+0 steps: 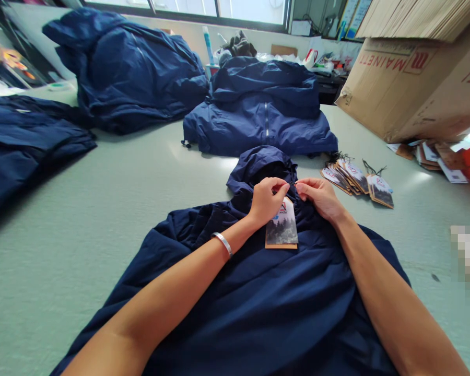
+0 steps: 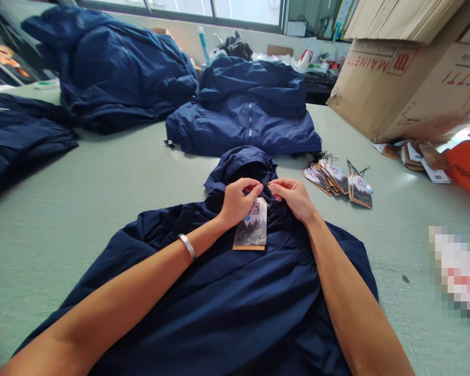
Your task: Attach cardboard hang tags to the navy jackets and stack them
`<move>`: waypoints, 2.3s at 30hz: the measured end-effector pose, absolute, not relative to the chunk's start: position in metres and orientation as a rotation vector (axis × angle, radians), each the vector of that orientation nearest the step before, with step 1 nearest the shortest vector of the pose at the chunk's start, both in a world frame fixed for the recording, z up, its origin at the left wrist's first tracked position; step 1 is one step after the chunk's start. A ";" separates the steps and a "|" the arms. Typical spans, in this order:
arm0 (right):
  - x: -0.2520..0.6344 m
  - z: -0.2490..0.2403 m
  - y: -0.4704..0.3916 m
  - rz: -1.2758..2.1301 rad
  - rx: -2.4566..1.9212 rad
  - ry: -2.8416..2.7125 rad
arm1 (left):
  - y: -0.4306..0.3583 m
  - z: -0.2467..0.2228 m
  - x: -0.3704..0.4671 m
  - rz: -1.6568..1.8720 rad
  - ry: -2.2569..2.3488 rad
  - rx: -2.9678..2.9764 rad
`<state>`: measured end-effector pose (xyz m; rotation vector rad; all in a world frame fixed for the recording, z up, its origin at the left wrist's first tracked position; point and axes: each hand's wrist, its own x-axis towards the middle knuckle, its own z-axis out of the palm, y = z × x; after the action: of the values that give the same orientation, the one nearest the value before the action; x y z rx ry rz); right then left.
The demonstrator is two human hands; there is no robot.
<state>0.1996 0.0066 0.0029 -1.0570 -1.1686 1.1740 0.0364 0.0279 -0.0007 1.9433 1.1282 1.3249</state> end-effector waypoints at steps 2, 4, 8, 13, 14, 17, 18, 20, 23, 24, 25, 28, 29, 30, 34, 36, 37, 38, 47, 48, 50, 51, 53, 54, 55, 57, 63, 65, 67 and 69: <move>0.200 0.003 0.007 1.191 -1.046 -1.167 | 0.028 -0.001 0.036 1.332 1.125 1.946; 0.200 0.002 0.006 1.201 -1.042 -1.179 | 0.027 -0.001 0.037 1.344 1.116 1.958; 0.200 0.003 0.006 1.184 -1.072 -1.208 | 0.027 -0.001 0.037 1.361 1.098 1.981; 0.200 0.004 0.006 1.176 -1.087 -1.215 | 0.028 -0.003 0.037 1.356 1.088 1.996; 0.200 0.004 0.005 1.183 -1.085 -1.212 | 0.028 -0.003 0.037 1.356 1.087 2.000; 0.200 0.005 0.005 1.217 -1.076 -1.188 | 0.028 -0.003 0.037 1.356 1.078 2.026; 0.200 0.005 0.006 1.233 -1.072 -1.174 | 0.028 -0.003 0.037 1.355 1.071 2.041; 0.200 0.004 0.006 1.269 -1.059 -1.143 | 0.027 -0.003 0.037 1.356 1.056 2.076; 0.200 0.004 0.008 1.312 -1.040 -1.115 | 0.027 -0.003 0.037 1.356 1.048 2.128; 0.200 0.004 0.009 1.326 -1.036 -1.112 | 0.028 -0.002 0.037 1.355 1.046 2.148; 0.200 0.004 0.009 1.339 -1.036 -1.112 | 0.028 -0.002 0.037 1.353 1.043 2.169; 0.199 0.005 0.009 1.365 -1.065 -1.140 | 0.028 -0.002 0.037 1.341 1.034 2.218; 0.199 0.006 0.009 1.365 -1.076 -1.157 | 0.028 -0.002 0.037 1.336 1.033 2.226; 0.199 0.007 0.009 1.362 -1.082 -1.179 | 0.028 -0.002 0.036 1.333 1.034 2.229; 0.199 0.009 0.008 1.347 -1.085 -1.284 | 0.028 -0.002 0.036 1.327 1.037 2.234; 0.199 0.008 0.008 1.327 -1.092 -1.320 | 0.028 -0.003 0.036 1.325 1.038 2.236; 0.199 0.008 0.008 1.313 -1.095 -1.327 | 0.028 -0.003 0.036 1.324 1.037 2.237; 0.199 0.008 0.008 1.295 -1.095 -1.328 | 0.028 -0.003 0.036 1.321 1.034 2.236; 0.195 0.009 0.004 1.218 -1.060 -1.199 | 0.028 -0.002 0.037 1.307 1.000 2.232; 0.194 0.009 0.003 1.210 -1.052 -1.186 | 0.028 -0.002 0.037 1.302 0.998 2.234; 0.194 0.008 0.003 1.204 -1.031 -1.157 | 0.027 -0.001 0.037 1.295 0.994 2.239; 0.193 0.008 0.003 1.206 -1.019 -1.142 | 0.027 -0.001 0.037 1.298 0.989 2.242; 0.192 0.008 0.003 1.213 -0.995 -1.126 | 0.027 -0.001 0.037 1.315 0.969 2.245; 0.192 0.008 0.003 1.214 -0.985 -1.124 | 0.027 -0.001 0.036 1.325 0.958 2.244; 0.191 0.008 0.003 1.212 -0.977 -1.122 | 0.026 -0.001 0.036 1.334 0.950 2.241; 0.190 0.008 0.002 1.207 -0.955 -1.112 | 0.026 -0.001 0.036 1.345 0.941 2.230; 0.193 0.008 0.002 1.234 -0.952 -1.163 | 0.026 -0.001 0.035 1.360 0.919 2.236; 0.197 0.008 0.003 1.255 -0.988 -1.227 | 0.026 -0.002 0.033 1.346 0.902 2.264; 0.201 0.007 0.004 1.301 -0.979 -1.248 | 0.026 -0.002 0.033 1.329 0.875 2.283; 0.203 0.007 0.005 1.345 -0.960 -1.229 | 0.026 -0.002 0.032 1.320 0.860 2.285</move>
<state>0.2033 0.0048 0.0067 -0.9597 -1.2287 1.3454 0.0324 0.0262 -0.0024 2.2846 0.8602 1.3197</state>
